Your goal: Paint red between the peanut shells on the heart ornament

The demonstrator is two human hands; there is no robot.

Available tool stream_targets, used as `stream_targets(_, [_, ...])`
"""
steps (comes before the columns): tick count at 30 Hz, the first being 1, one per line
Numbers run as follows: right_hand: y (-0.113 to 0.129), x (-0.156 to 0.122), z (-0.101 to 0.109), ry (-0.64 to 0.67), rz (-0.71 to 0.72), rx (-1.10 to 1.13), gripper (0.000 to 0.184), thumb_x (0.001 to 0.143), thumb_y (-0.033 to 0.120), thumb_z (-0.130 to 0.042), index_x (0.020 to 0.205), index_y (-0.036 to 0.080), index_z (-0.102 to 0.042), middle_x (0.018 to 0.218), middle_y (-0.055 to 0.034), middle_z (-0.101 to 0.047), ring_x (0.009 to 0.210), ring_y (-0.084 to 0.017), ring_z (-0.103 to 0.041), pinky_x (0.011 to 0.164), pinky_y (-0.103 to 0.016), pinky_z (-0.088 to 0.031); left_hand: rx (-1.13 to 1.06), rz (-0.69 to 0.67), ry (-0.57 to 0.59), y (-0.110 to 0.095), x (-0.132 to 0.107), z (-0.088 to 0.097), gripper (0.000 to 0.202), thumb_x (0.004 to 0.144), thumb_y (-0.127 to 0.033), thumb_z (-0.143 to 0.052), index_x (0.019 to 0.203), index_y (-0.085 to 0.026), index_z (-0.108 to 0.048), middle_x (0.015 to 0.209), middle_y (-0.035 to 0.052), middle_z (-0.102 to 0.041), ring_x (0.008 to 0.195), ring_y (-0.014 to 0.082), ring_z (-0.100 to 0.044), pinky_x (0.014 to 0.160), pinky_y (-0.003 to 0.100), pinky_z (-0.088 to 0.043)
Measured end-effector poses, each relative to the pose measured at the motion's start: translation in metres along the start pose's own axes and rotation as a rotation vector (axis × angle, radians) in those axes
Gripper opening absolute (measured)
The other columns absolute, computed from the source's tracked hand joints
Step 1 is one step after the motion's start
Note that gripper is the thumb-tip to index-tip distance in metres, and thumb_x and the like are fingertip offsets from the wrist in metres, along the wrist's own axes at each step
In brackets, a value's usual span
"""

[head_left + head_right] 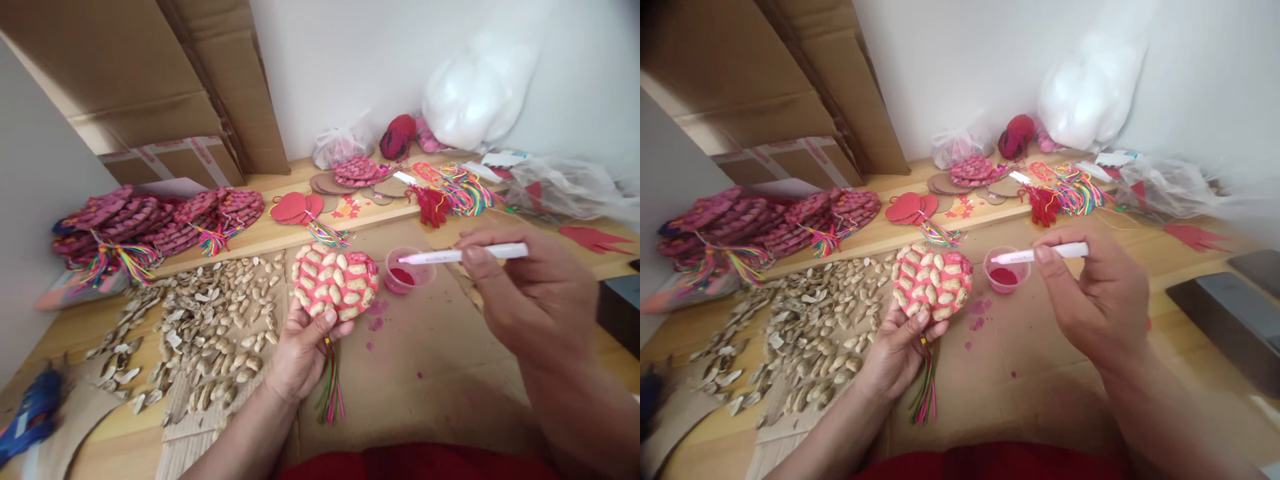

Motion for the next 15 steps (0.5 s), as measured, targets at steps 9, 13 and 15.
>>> stream_targets(9, [0.020,-0.009,-0.012,0.148,0.140,0.287,0.015,0.085,0.013,-0.067,0.096,0.024,-0.070,0.088,-0.0011,-0.070,0.093,-0.018,-0.069,0.082,-0.032,-0.054,0.009,0.017,-0.033,-0.001,0.001,0.001,0.062,0.076,-0.018,-0.086,0.130,-0.030,-0.059,0.120,0.0018,-0.072,0.094,0.0155,-0.074,0.074,0.022,-0.065])
stream_targets(13, [0.024,-0.010,-0.014,0.182,0.183,0.305,0.018,0.085,0.011,-0.066,0.098,0.022,-0.070,0.089,-0.0012,-0.070,0.095,-0.016,-0.067,0.089,-0.032,-0.053,-0.009,0.016,-0.018,-0.001,0.000,-0.001,0.059,0.078,-0.017,-0.084,0.130,-0.029,-0.058,0.120,0.0019,-0.072,0.092,0.0144,-0.074,0.074,0.022,-0.065])
stream_targets(15, [0.026,-0.010,-0.015,0.207,0.200,0.306,0.020,0.084,0.009,-0.066,0.098,0.022,-0.069,0.092,-0.0016,-0.070,0.096,-0.016,-0.066,0.090,-0.032,-0.053,-0.018,0.017,-0.006,-0.002,0.000,-0.001,0.060,0.079,-0.016,-0.083,0.132,-0.029,-0.057,0.120,0.0018,-0.072,0.093,0.0142,-0.074,0.073,0.022,-0.065])
Point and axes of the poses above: each hand's wrist, its own x-axis towards the middle knuckle, its own z-axis out of the back of the hand, y = z × x, the point moved 5 cm from there along x, towards the middle knuckle
